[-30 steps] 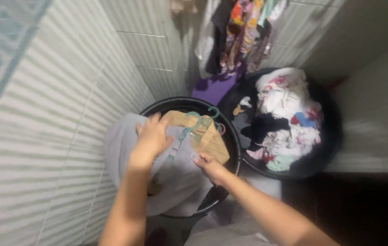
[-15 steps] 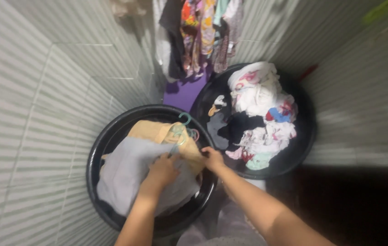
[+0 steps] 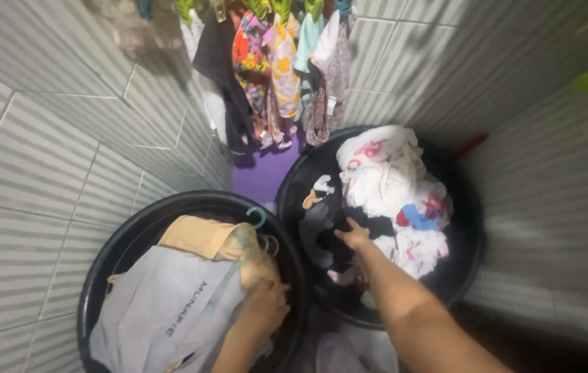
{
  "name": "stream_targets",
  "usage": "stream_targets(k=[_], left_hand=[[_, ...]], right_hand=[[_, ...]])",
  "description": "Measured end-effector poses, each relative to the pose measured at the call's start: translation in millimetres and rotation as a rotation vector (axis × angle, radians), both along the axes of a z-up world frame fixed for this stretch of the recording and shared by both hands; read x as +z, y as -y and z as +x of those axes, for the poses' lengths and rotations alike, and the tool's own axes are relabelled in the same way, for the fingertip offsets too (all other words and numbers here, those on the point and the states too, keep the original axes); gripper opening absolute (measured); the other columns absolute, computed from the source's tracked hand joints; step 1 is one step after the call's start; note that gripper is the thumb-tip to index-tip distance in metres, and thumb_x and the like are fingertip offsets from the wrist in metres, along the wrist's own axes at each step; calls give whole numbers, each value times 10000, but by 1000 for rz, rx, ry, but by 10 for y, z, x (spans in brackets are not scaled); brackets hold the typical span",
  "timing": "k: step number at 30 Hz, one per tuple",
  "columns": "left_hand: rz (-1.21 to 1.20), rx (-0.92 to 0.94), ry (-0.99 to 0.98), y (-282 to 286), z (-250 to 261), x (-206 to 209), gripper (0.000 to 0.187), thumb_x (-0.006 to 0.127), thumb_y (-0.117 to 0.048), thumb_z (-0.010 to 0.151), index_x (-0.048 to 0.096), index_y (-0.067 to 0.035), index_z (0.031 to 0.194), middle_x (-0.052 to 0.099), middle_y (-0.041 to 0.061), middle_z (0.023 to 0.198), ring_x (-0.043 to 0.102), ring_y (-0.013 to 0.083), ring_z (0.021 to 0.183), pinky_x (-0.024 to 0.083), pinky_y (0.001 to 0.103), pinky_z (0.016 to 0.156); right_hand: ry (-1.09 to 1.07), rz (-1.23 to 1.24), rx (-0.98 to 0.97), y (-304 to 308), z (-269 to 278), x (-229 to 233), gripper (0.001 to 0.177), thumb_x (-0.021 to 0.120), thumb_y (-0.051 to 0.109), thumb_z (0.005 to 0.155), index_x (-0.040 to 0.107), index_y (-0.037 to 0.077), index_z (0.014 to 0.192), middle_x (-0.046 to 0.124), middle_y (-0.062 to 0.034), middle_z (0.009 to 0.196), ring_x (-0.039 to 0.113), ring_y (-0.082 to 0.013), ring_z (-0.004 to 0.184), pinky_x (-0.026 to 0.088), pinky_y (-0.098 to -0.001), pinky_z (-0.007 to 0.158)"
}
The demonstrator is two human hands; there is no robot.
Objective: The person removes wet clothes from a black basin and hangs them on a green wall-mounted drying rack using clips and hangers. They handle small garments with clips and larger items with hangers, placing each piece on the rack.
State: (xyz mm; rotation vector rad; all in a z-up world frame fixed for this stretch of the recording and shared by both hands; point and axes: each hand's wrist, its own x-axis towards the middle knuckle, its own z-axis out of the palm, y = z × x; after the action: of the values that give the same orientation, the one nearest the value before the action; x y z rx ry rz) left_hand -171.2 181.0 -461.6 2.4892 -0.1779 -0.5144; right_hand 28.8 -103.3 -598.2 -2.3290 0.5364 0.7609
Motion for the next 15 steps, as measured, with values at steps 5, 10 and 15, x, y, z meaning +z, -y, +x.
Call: stream_targets(k=[5,10,15], left_hand=[[13,165,-217,128,120,295,464,746,-250,841,653,-189,1291,579,145,1335,580,372,1216,496,452,1003],[-150,168,-125,506,553,912,582,740,-214,838,573,-195,1395,588,123,1369,603,328,1249,483,405,1058],[-424,163,76,1213,1108,1706,1096,880,-90,622,346,-235,1568,290,175,1576,386,381,1406,402,411,1126]], right_hand=[[255,429,-379,268,-50,279,333,807,159,829,792,-4,1119,778,-156,998,719,-260,890,557,-373,807],[128,984,-554,917,-108,1373,171,673,30,850,671,89,1011,673,-51,862,666,-157,785,543,-315,688],[85,1346,-186,954,-236,3312,221,623,-56,890,636,72,1070,662,-48,932,658,-152,813,539,-301,681]])
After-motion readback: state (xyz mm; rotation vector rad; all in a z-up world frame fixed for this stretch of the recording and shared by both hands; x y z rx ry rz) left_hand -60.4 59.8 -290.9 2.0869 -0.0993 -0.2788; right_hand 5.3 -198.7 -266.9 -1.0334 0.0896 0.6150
